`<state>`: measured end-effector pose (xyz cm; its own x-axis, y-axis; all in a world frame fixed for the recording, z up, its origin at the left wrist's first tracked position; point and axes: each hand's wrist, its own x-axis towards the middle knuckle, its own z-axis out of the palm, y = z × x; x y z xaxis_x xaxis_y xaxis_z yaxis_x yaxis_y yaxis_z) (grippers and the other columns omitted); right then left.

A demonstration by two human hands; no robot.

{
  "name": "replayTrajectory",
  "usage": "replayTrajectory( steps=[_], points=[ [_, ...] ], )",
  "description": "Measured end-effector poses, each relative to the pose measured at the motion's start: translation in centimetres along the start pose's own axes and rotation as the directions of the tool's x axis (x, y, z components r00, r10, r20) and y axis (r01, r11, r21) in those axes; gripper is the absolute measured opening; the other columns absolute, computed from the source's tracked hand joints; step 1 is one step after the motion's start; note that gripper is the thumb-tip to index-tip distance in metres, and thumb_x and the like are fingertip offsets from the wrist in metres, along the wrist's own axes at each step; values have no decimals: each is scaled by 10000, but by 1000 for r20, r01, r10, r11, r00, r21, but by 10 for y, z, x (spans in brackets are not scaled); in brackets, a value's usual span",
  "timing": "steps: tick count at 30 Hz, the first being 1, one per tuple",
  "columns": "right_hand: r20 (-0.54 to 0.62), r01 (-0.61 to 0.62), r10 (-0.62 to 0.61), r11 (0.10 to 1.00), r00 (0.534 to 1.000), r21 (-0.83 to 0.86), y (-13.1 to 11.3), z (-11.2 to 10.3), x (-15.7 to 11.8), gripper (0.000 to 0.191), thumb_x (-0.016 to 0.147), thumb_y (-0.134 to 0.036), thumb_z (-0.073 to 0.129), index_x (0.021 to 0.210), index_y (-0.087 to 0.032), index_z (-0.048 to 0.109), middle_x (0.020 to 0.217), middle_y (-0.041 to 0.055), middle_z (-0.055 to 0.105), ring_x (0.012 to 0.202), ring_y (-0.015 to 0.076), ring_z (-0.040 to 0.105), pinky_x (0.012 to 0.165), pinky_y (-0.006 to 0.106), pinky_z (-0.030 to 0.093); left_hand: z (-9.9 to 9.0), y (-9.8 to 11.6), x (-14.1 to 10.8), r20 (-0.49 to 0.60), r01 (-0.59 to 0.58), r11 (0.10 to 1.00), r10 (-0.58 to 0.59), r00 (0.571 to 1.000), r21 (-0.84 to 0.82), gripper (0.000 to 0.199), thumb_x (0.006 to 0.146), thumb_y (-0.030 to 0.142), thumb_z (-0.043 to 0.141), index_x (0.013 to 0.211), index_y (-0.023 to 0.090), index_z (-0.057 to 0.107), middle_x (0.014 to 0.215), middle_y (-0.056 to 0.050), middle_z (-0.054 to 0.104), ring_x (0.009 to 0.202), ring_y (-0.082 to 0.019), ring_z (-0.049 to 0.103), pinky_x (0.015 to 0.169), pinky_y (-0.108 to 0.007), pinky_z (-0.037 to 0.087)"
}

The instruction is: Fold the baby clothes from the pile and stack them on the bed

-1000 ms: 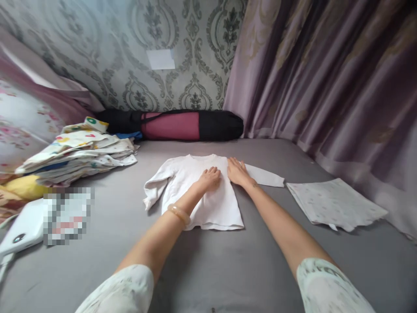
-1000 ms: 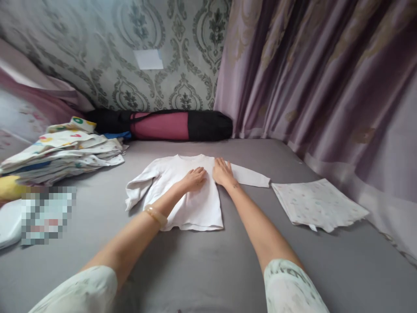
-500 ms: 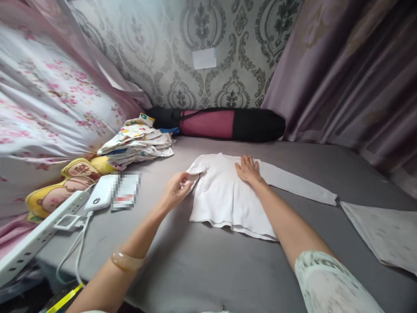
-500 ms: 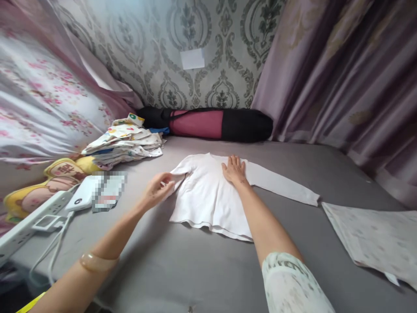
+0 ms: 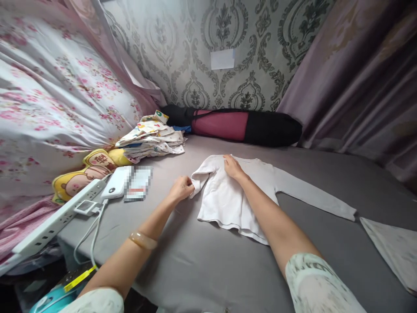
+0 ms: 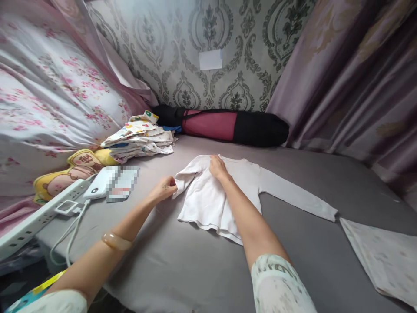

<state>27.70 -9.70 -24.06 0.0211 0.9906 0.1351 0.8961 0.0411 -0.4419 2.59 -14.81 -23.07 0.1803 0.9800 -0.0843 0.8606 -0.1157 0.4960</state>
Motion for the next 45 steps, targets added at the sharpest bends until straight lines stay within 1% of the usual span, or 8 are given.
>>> replayTrajectory(
  steps=[4, 9, 12, 18, 23, 27, 35, 45],
  points=[
    [4, -21, 21, 994, 1000, 106, -17, 19, 15, 507, 956, -148, 264, 1400, -123, 507, 1433, 101, 525, 1339, 177, 444, 1127, 276, 304, 8, 4, 1, -42, 13, 998, -11, 999, 60, 89, 724, 272, 581, 728, 184, 591, 756, -53, 648, 798, -202, 612, 628, -253, 402],
    [-25, -70, 73, 991, 997, 118, -17, 34, 21, 467, 978, -164, 284, 1372, -87, 523, 1426, 127, 528, 1312, 192, 478, 1112, 282, 325, 4, 5, 2, 134, 36, 998, -28, 991, -60, 158, 725, 276, 536, 592, 198, 502, 511, 9, 522, 542, -147, 548, 507, -241, 331],
    [-58, -69, 77, 990, 995, 123, -15, 38, 21, 443, 987, -171, 304, 1359, -117, 539, 1422, 105, 534, 1309, 180, 478, 1111, 281, 323, -4, 3, 4, 138, 61, 989, -42, 990, -136, 141, 684, 272, 572, 608, 202, 476, 488, 36, 491, 511, -128, 506, 480, -227, 306],
    [-89, -59, 69, 993, 994, 105, -16, 39, 19, 411, 995, -195, 335, 1329, -151, 571, 1408, 93, 550, 1303, 178, 479, 1107, 286, 315, -32, -21, 19, -77, 72, 939, -103, 992, -336, 172, 644, 283, 613, 699, 202, 472, 580, 56, 508, 557, -110, 473, 499, -201, 324],
    [-69, -65, 68, 997, 995, 43, -19, 40, 17, 423, 1015, -254, 315, 1357, -163, 545, 1437, 76, 524, 1340, 190, 428, 1126, 311, 280, -54, -46, 42, -298, 4, 930, -122, 947, -368, 164, 683, 311, 572, 797, 196, 546, 756, 1, 604, 688, -160, 564, 586, -239, 427],
    [-48, -52, 51, 998, 998, -18, -23, 39, 13, 442, 1019, -298, 296, 1394, -198, 508, 1478, 56, 481, 1373, 199, 375, 1139, 336, 251, -61, -60, 61, -397, -12, 949, -121, 910, -315, 205, 723, 342, 569, 857, 192, 608, 873, -41, 655, 822, -199, 604, 686, -266, 472],
    [31, -56, 61, 987, 998, -148, -34, 37, 4, 546, 1014, -418, 255, 1496, -196, 384, 1580, 97, 312, 1456, 250, 224, 1164, 384, 149, -52, -70, 95, -398, 108, 985, -153, 905, -133, 258, 840, 290, 522, 1024, 184, 668, 983, -85, 711, 965, -237, 637, 861, -310, 457],
    [63, -93, 111, 966, 992, -241, -44, 35, 2, 577, 1005, -460, 234, 1522, -229, 341, 1603, 96, 256, 1463, 255, 194, 1153, 394, 133, -36, -57, 93, -353, 229, 897, -89, 931, 378, 339, 956, 214, 340, 1183, 143, 582, 1165, -197, 590, 1032, -298, 602, 826, -379, 459]
  ],
)
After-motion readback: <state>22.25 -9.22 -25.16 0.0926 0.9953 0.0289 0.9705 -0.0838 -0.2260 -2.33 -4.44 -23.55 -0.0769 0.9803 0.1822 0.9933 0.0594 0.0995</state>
